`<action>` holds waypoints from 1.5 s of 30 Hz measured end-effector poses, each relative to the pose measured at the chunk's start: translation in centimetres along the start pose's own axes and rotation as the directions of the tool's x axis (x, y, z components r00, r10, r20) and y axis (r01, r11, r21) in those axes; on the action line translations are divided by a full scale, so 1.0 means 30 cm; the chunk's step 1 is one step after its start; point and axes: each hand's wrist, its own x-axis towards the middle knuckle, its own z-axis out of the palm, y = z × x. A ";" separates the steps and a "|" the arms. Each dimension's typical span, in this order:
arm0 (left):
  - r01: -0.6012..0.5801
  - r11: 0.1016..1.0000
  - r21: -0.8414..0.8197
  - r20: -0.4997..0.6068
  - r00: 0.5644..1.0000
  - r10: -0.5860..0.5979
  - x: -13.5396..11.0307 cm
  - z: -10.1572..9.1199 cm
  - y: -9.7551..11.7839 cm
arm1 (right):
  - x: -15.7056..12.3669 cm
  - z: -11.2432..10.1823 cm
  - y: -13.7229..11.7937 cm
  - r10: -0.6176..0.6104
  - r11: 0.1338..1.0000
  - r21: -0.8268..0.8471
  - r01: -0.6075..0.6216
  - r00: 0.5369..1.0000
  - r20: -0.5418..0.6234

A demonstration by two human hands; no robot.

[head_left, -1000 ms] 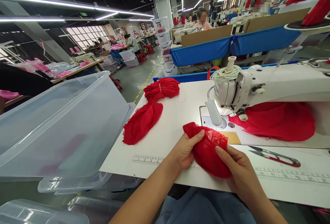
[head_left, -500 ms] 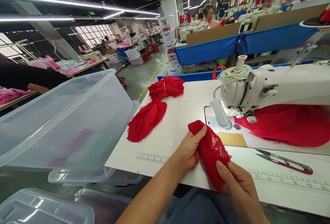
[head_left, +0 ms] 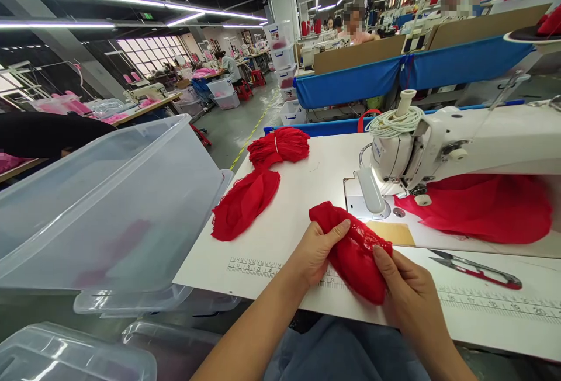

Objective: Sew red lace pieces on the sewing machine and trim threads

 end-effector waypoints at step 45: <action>-0.058 0.992 -0.112 -0.107 0.993 0.046 -0.067 0.117 -0.093 | -0.019 0.009 -0.020 -0.458 0.754 -0.525 0.394 0.889 0.009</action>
